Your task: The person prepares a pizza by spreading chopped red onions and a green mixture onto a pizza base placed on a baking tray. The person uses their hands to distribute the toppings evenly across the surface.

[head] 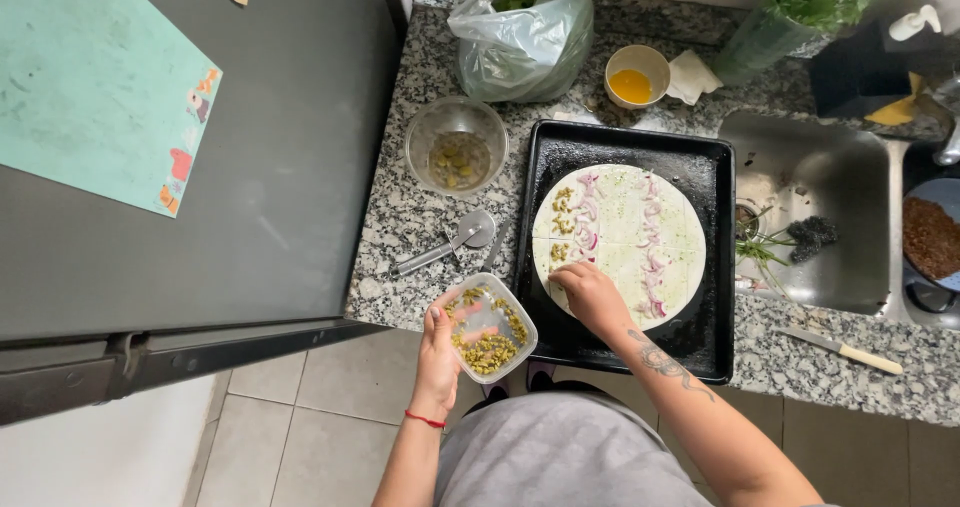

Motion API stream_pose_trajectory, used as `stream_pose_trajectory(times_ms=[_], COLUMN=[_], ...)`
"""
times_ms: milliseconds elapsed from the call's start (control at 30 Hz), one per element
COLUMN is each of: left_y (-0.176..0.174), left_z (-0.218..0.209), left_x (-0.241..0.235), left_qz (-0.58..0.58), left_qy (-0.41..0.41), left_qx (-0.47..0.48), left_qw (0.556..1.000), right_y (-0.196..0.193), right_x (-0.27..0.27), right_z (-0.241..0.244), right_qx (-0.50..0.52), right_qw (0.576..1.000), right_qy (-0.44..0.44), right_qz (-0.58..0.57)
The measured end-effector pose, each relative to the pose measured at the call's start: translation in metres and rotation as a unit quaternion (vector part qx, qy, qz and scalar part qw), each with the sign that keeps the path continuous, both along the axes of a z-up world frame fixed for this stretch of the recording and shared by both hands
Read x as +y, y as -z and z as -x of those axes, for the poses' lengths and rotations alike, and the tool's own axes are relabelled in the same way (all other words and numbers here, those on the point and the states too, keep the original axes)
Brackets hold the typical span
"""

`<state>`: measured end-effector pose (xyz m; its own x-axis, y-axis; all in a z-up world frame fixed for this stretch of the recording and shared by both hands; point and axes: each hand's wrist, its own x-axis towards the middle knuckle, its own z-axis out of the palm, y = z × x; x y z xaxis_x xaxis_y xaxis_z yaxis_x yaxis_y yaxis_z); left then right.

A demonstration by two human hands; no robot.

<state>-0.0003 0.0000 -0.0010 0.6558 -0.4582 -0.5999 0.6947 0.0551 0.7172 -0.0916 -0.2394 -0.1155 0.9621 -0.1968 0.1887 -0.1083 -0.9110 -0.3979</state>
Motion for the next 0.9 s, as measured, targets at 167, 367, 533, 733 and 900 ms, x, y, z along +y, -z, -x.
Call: stream_pose_trajectory(times_ms=[167, 367, 533, 733, 900], left_y=[0.0, -0.005, -0.004, -0.007, -0.018], left_z=[0.0, 0.0, -0.002, -0.004, -0.006], left_x=[0.001, -0.002, -0.004, -0.008, -0.009], left_qz=[0.0, 0.0, 0.002, 0.006, -0.016], left_qy=[0.001, 0.0, 0.0, 0.014, 0.076], left_qx=[0.0, 0.006, 0.008, 0.021, 0.06], left_qw=[1.0, 1.0, 1.0, 1.0, 0.995], right_y=[0.007, -0.006, -0.007, -0.005, -0.006], right_x=[0.002, 0.011, 0.014, 0.013, 0.017], right_z=[0.007, 0.011, 0.016, 0.017, 0.018], right_qx=[0.009, 0.019, 0.021, 0.014, -0.011], right_qw=[1.0, 0.999, 0.998, 0.999, 0.996], right_qy=[0.015, 0.022, 0.028, 0.038, 0.006], right_qz=[-0.009, -0.04, -0.046, -0.035, -0.085])
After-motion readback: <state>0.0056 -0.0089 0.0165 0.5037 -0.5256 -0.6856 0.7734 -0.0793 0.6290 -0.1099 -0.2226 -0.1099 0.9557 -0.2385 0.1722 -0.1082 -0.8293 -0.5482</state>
